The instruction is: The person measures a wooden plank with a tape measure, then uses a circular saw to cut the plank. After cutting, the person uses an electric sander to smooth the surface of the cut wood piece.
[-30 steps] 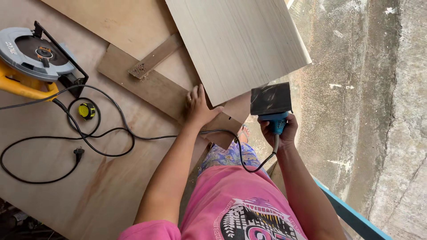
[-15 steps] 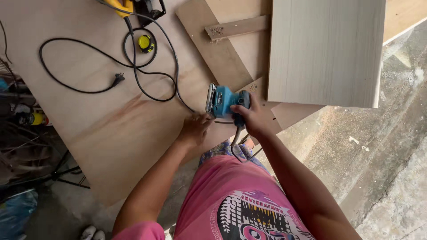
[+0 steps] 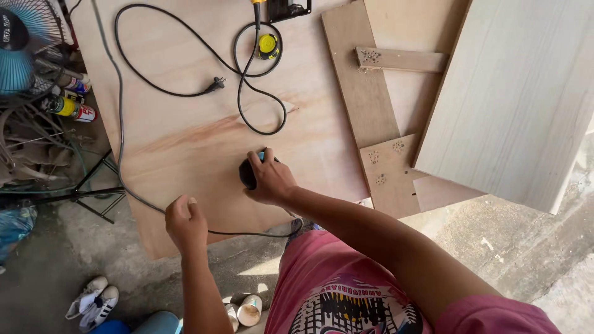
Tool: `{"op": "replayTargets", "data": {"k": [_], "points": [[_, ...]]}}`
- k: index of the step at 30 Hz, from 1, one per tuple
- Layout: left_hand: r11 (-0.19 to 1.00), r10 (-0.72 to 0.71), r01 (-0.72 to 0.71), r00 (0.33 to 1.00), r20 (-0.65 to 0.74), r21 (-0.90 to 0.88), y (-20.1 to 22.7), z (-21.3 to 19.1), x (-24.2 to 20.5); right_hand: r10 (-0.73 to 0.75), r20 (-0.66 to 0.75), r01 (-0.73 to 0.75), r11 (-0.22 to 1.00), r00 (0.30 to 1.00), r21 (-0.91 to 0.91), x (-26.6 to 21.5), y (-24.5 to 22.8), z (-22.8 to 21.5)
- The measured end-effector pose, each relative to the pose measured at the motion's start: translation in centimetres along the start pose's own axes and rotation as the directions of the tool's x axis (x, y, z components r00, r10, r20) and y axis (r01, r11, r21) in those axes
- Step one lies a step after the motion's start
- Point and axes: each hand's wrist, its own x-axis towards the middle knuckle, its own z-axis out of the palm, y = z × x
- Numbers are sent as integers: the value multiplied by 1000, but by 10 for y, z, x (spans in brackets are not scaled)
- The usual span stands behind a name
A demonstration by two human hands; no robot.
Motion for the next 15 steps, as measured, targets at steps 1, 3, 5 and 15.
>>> {"op": "replayTargets", "data": {"k": [1, 3, 5, 15], "points": [[979, 89, -105, 991, -99, -172, 22, 12, -2, -46, 22, 46, 999, 999, 6, -1, -1, -4], [910, 178, -237, 965, -195, -340, 77, 33, -6, -69, 24, 69, 998, 997, 16, -5, 10, -19], [801, 422, -514, 848, -320, -306, 142, 50, -12, -14, 15, 12, 983, 1000, 181, -12, 35, -39], [536, 832, -553, 477, 285, -638, 330, 163, -79, 892, -449, 114, 441, 59, 890, -190, 353, -120]]}}
